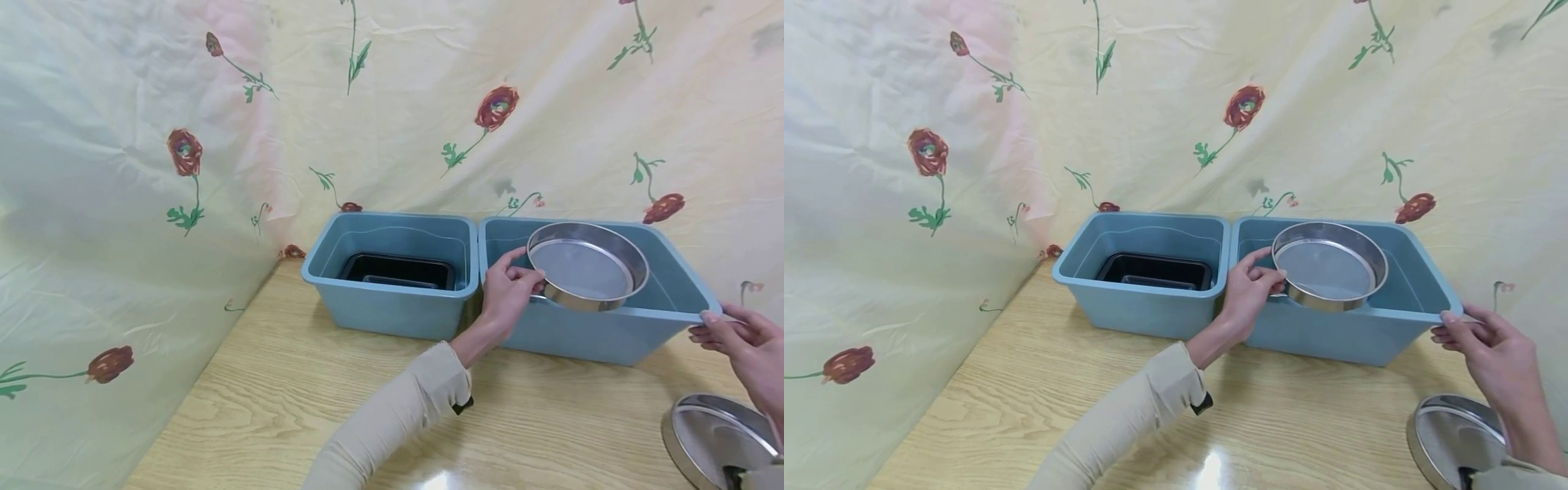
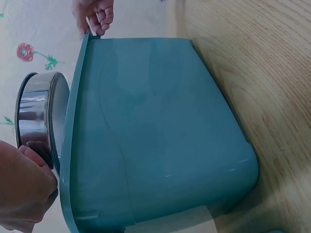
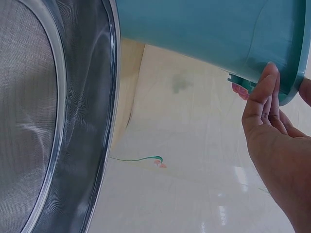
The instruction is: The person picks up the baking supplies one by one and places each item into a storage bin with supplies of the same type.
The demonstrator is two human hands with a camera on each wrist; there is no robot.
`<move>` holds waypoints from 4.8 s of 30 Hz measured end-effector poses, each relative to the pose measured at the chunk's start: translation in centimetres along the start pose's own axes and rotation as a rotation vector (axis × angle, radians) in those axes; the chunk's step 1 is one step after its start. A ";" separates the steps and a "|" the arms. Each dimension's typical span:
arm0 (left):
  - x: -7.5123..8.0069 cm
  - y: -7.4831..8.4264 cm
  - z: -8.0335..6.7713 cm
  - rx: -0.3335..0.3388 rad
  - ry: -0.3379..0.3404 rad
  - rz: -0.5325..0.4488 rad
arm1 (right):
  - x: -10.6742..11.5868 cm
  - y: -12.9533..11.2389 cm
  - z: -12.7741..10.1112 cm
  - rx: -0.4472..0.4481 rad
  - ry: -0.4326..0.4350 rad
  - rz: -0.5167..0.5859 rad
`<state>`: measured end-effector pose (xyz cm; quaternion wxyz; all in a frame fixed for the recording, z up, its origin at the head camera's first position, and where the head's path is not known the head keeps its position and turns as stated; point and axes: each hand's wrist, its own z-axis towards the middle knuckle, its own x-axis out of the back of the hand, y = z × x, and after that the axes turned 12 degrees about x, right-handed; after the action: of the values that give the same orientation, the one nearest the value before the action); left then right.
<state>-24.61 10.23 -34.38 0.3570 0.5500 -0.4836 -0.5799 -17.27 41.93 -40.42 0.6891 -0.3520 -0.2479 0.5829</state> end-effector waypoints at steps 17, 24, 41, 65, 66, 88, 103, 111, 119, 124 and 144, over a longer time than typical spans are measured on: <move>-0.9 0.2 0.6 -0.008 0.070 0.019 | -0.2 -0.3 -0.1 -0.026 0.028 0.014; -1.1 0.2 1.0 -0.020 0.087 0.024 | -0.2 -0.3 0.0 -0.042 0.035 -0.023; -0.3 0.9 1.7 0.027 0.004 0.242 | -0.3 -0.4 -0.1 -0.043 0.027 -0.034; 1.3 -1.6 -2.0 -0.138 -0.449 0.105 | 0.0 -0.4 0.0 -0.056 -0.011 -0.126; 1.3 -1.7 -2.1 -0.135 -0.452 0.108 | 0.0 -0.4 0.0 -0.054 -0.013 -0.127; 0.6 -5.9 -3.9 -0.006 -0.467 0.111 | 0.2 -0.3 0.0 -0.071 0.001 -0.064; -0.2 -8.8 -4.9 0.055 -0.452 0.169 | -0.3 -0.5 -0.1 -0.055 0.014 -0.062; -1.0 -9.7 -5.6 0.086 -0.478 0.173 | 0.1 -0.6 -0.2 -0.101 -0.023 -0.298; -1.9 -10.5 -6.1 0.116 -0.487 0.217 | 0.3 -0.5 -0.3 -0.115 -0.016 -0.278; -2.5 -11.0 -6.2 0.120 -0.484 0.241 | 0.4 -0.5 -0.1 -0.123 -0.012 -0.251; -4.1 -12.4 -6.9 0.190 -0.487 0.281 | 0.0 -0.9 0.0 -0.151 -0.014 -0.283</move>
<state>-15.74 16.39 -44.55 0.2544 0.3532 -0.6785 -0.5917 -16.69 41.91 -39.76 0.7343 -0.3600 -0.3430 0.4621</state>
